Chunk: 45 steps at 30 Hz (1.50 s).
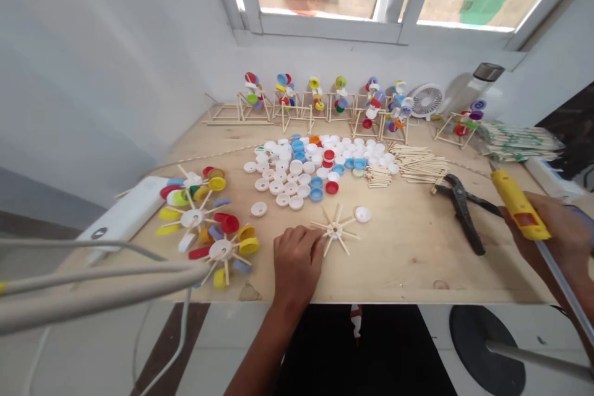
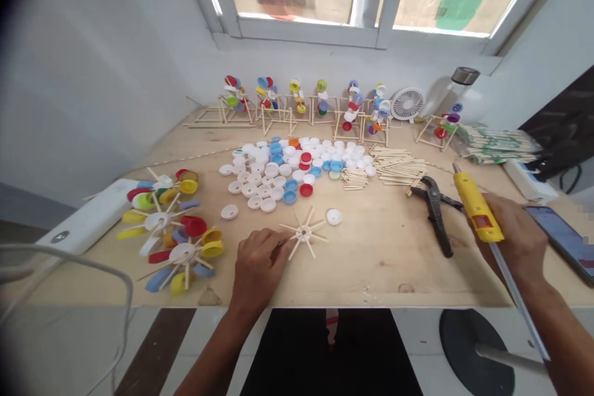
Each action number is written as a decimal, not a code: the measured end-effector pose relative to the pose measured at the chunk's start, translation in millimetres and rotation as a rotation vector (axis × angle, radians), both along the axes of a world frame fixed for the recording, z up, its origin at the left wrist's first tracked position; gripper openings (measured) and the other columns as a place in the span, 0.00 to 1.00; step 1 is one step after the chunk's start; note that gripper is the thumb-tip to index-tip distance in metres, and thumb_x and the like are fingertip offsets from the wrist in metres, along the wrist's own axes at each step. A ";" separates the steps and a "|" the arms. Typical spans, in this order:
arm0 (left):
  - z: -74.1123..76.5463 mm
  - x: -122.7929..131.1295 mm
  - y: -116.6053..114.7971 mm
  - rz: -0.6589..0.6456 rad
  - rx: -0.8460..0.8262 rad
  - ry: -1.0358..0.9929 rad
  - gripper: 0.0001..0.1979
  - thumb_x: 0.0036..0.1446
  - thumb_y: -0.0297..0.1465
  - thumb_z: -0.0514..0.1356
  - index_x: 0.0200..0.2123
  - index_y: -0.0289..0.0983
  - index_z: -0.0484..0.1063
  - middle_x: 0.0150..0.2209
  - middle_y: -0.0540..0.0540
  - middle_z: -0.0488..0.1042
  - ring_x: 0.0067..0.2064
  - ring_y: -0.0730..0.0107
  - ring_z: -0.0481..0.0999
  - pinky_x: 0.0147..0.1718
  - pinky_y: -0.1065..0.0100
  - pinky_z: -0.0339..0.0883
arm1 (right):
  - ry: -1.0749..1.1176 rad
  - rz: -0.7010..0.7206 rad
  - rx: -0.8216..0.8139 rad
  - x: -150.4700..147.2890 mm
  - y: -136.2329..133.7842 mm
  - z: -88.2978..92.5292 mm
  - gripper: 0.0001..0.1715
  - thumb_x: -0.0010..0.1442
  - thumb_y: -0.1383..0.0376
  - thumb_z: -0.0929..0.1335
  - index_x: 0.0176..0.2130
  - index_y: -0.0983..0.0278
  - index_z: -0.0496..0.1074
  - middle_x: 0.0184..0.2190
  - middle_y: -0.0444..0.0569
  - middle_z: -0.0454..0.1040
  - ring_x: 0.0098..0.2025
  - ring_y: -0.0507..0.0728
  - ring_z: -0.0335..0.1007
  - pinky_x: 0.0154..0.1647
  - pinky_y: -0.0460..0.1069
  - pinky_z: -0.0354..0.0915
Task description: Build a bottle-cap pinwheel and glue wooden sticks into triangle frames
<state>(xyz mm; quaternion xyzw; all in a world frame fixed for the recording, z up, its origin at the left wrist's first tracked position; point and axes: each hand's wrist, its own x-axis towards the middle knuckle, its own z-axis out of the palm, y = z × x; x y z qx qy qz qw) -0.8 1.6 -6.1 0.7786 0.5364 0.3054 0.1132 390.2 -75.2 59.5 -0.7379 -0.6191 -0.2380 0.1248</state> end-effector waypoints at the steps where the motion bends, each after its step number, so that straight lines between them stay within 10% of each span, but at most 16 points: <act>1: 0.2 -0.2 0.2 -0.003 0.006 0.004 0.09 0.58 0.28 0.54 0.35 0.41 0.75 0.32 0.47 0.75 0.36 0.63 0.71 0.37 0.61 0.58 | -0.054 -0.009 0.006 6.3 -0.8 -5.1 0.20 0.59 0.60 0.62 0.50 0.64 0.61 0.45 0.65 0.71 0.48 0.64 0.69 0.45 0.53 0.61; 31: -0.8 1.1 -0.8 0.015 -0.003 -0.001 0.08 0.57 0.28 0.55 0.35 0.41 0.75 0.32 0.47 0.75 0.37 0.63 0.71 0.37 0.62 0.58 | -0.151 0.002 -0.323 54.9 0.1 -27.8 0.26 0.56 0.59 0.62 0.53 0.66 0.63 0.51 0.63 0.69 0.49 0.66 0.65 0.49 0.57 0.58; 38: 0.2 1.1 -1.0 0.015 -0.010 -0.003 0.08 0.57 0.28 0.55 0.34 0.41 0.74 0.32 0.47 0.75 0.37 0.64 0.71 0.38 0.61 0.59 | 0.108 0.186 -0.070 -31.3 16.3 -3.6 0.22 0.59 0.57 0.61 0.49 0.65 0.67 0.46 0.58 0.72 0.49 0.63 0.67 0.50 0.56 0.62; 45: 1.2 1.6 -1.6 0.021 -0.027 -0.008 0.08 0.57 0.27 0.55 0.34 0.40 0.75 0.32 0.47 0.74 0.37 0.64 0.71 0.37 0.61 0.58 | 0.494 0.496 -0.315 -134.4 63.3 -20.7 0.19 0.60 0.57 0.62 0.50 0.60 0.66 0.46 0.52 0.72 0.43 0.58 0.71 0.41 0.54 0.69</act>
